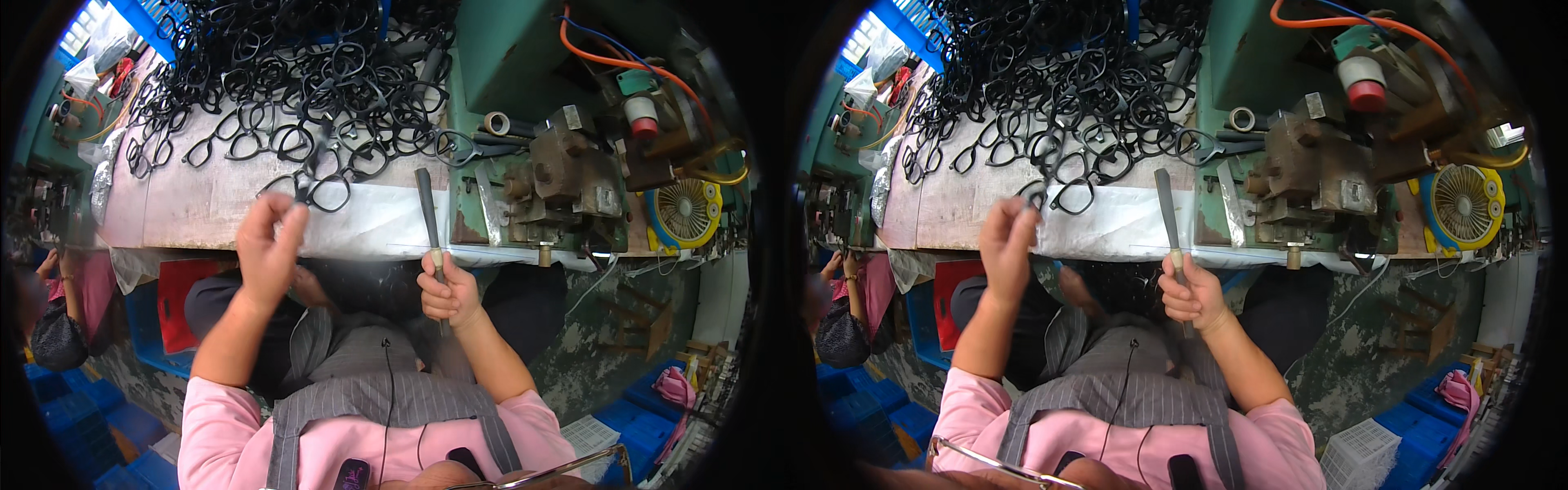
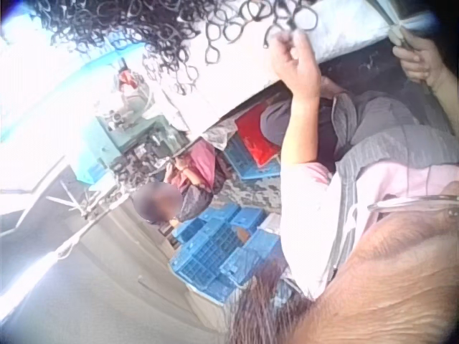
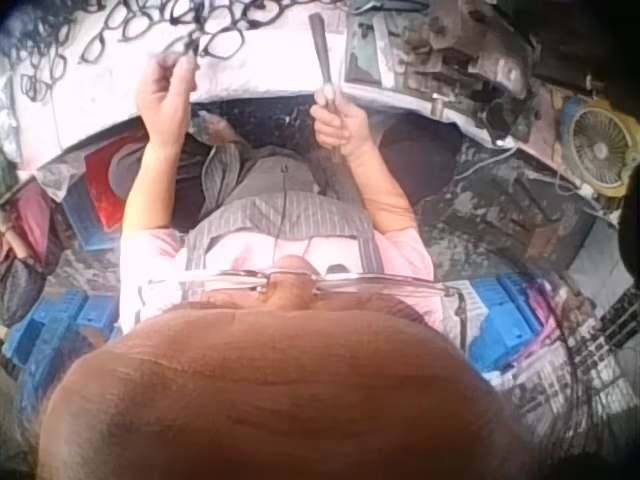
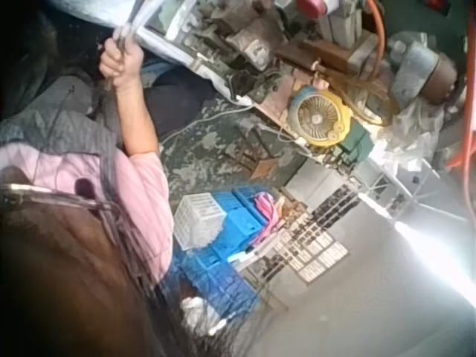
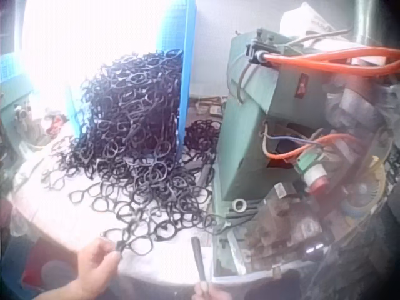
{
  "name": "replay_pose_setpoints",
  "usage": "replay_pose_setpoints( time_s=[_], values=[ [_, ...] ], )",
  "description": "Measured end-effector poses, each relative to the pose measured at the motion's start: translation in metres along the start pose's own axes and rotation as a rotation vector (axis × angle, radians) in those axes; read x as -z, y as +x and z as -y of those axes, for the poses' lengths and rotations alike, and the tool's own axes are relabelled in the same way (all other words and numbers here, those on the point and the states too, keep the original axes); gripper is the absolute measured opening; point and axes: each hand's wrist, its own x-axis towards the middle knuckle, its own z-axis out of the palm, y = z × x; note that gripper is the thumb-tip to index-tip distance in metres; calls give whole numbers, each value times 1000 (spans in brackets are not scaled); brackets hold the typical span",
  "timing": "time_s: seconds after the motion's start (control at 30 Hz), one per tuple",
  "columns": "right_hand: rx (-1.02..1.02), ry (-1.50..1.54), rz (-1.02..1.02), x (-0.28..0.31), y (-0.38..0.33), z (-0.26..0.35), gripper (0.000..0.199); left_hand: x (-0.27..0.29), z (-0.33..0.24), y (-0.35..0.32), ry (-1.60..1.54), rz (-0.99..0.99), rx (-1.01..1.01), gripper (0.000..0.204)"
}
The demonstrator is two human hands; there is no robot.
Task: The person sits at a workbench and files the edges of small black metal frames one by one using a metal file. They pick up each frame, file its edges, and place it back on the table, repeating the process for several frames.
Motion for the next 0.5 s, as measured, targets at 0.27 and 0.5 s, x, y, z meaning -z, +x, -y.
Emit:
replay_pose_setpoints(
  time_s=[0.27,0.5],
  values=[
    [38,-74,-107,9,1,-7,45,-45,52,-88,67,201,-52,15],
    [122,-363,-228,0,4,-19,45,-50,61,-80,159,95,-237,15]
  ],
)
